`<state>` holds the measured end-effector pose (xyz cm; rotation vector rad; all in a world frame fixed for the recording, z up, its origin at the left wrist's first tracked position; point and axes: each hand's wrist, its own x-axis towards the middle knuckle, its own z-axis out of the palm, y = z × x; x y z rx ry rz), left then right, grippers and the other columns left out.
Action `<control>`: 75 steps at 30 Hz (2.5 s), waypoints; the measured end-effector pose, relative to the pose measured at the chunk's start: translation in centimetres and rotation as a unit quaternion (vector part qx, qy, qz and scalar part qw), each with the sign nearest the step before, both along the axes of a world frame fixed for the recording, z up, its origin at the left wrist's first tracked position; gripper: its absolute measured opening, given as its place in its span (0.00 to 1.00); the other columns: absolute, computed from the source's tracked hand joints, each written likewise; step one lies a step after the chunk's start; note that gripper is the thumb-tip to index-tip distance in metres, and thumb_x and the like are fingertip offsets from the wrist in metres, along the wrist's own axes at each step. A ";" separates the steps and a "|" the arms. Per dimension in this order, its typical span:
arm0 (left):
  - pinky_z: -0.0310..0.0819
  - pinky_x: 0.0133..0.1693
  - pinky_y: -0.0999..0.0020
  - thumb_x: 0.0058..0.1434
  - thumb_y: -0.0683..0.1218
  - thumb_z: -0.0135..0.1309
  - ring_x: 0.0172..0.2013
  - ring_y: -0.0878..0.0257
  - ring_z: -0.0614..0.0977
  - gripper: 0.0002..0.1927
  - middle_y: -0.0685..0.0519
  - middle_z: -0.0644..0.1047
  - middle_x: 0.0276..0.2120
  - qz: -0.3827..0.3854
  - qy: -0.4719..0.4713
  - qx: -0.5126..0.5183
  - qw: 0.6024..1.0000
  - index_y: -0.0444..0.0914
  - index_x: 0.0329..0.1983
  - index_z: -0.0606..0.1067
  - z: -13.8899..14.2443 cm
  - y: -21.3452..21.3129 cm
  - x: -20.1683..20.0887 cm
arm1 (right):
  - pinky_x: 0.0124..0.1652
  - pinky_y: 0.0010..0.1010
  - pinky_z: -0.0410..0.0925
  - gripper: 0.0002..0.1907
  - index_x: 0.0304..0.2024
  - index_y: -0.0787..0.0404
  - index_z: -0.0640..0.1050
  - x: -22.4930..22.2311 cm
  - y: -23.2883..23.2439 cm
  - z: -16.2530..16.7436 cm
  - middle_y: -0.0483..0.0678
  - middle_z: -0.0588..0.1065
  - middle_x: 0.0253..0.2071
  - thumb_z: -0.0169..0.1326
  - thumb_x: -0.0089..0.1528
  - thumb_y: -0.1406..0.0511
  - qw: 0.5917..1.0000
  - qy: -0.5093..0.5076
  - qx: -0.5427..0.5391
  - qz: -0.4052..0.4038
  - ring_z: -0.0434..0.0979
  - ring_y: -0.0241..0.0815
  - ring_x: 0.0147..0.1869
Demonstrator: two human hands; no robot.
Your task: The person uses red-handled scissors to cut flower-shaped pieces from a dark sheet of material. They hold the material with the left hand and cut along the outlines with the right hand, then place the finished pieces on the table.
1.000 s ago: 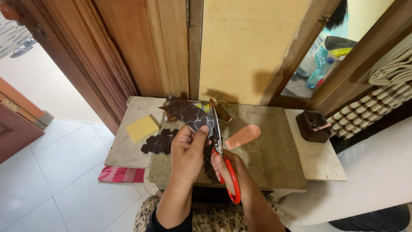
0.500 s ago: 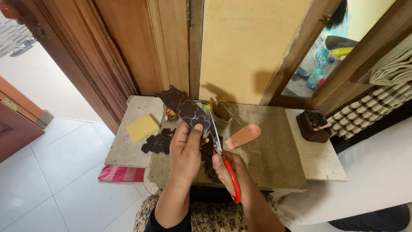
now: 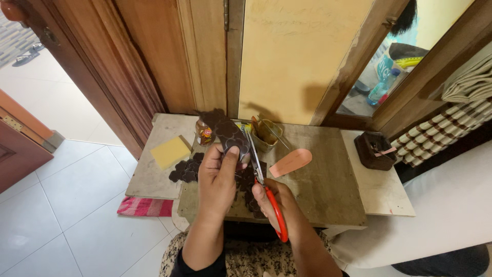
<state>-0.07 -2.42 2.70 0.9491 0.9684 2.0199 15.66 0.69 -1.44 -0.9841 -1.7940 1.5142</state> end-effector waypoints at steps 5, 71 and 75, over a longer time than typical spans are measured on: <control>0.75 0.40 0.71 0.72 0.43 0.49 0.34 0.69 0.78 0.07 0.54 0.79 0.36 0.018 -0.028 0.009 0.999 0.35 0.41 0.75 -0.4 0.4 0.4 | 0.22 0.26 0.62 0.33 0.31 0.59 0.72 0.0 -0.2 0.2 0.40 0.66 0.19 0.45 0.62 0.37 1.000 -0.006 0.009 0.028 0.66 0.32 0.21; 0.76 0.41 0.73 0.74 0.45 0.48 0.36 0.70 0.80 0.11 0.51 0.83 0.37 0.003 0.124 0.020 0.992 0.33 0.40 0.76 -0.3 -0.3 -0.3 | 0.25 0.25 0.65 0.36 0.33 0.60 0.72 0.3 -0.9 1.0 0.39 0.66 0.23 0.44 0.61 0.34 0.996 0.024 0.034 0.077 0.66 0.31 0.24; 0.77 0.41 0.73 0.73 0.44 0.47 0.36 0.70 0.81 0.10 0.50 0.83 0.37 -0.015 0.119 0.019 0.993 0.33 0.40 0.75 -0.1 -0.6 -0.7 | 0.22 0.25 0.61 0.36 0.31 0.59 0.71 0.6 -0.7 0.6 0.38 0.64 0.21 0.45 0.60 0.34 0.998 -0.013 0.032 0.061 0.63 0.30 0.23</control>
